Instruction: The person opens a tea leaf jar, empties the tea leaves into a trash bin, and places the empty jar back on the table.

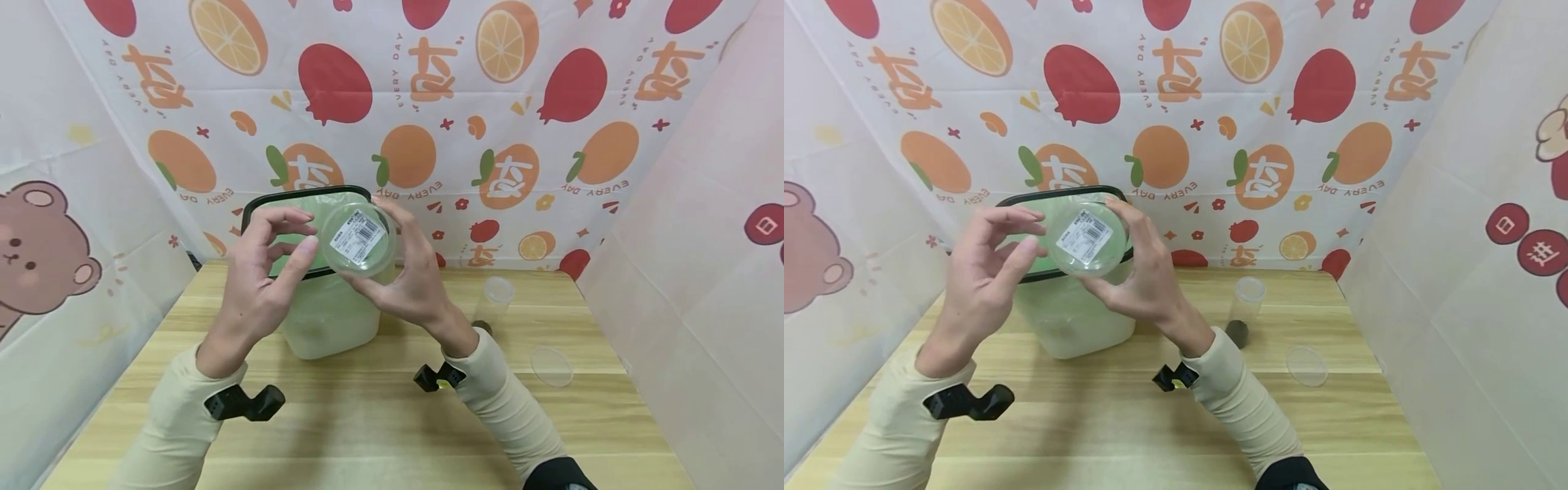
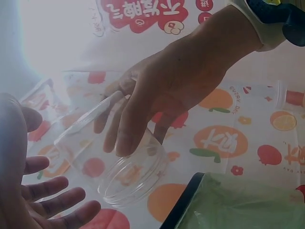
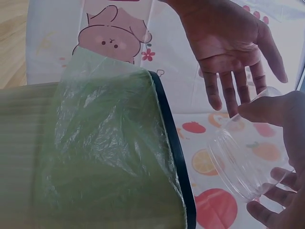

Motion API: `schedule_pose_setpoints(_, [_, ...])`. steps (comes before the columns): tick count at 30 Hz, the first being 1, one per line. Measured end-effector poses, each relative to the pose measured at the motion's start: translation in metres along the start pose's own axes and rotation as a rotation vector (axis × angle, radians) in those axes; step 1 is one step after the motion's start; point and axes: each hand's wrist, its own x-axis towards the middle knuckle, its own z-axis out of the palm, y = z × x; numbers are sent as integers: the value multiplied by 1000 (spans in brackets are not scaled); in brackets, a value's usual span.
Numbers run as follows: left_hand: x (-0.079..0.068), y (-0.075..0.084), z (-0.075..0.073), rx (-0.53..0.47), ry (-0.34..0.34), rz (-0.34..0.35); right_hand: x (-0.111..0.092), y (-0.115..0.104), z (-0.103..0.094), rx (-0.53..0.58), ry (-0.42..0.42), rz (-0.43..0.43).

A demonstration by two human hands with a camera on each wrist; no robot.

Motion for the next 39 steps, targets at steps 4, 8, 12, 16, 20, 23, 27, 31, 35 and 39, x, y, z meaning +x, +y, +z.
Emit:
schedule_pose_setpoints(4, [0,0,2,0,2,-7,-2,0,-2,3,-15,-16])
schedule_pose_setpoints(8, [0,0,5,-7,4,-10,-3,0,-4,1,-31,-19])
schedule_pose_setpoints(12, [0,0,7,-25,8,1,-4,-1,-5,-20,-40,-25])
schedule_pose_setpoints(16, [1,0,9,-45,15,14,-6,-1,-5,-34,-47,-33])
schedule_pose_setpoints(20, [1,1,10,-57,13,15,-8,-2,-6,-34,-55,-45])
schedule_pose_setpoints(23, [0,1,10,-59,11,12,-9,-2,-6,-43,-57,-57])
schedule_pose_setpoints(27, [-1,-2,11,-65,7,7,-10,-3,-6,-68,-58,-76])
schedule_pose_setpoints(31, [-1,-5,10,-56,-9,-5,-12,-3,-6,-91,-54,-106])
schedule_pose_setpoints(35, [-2,-6,11,-48,-33,-23,-15,-2,-6,-117,-53,-142])
schedule_pose_setpoints(39, [-2,-6,12,-48,-42,-41,-19,1,-5,-161,-55,-176])
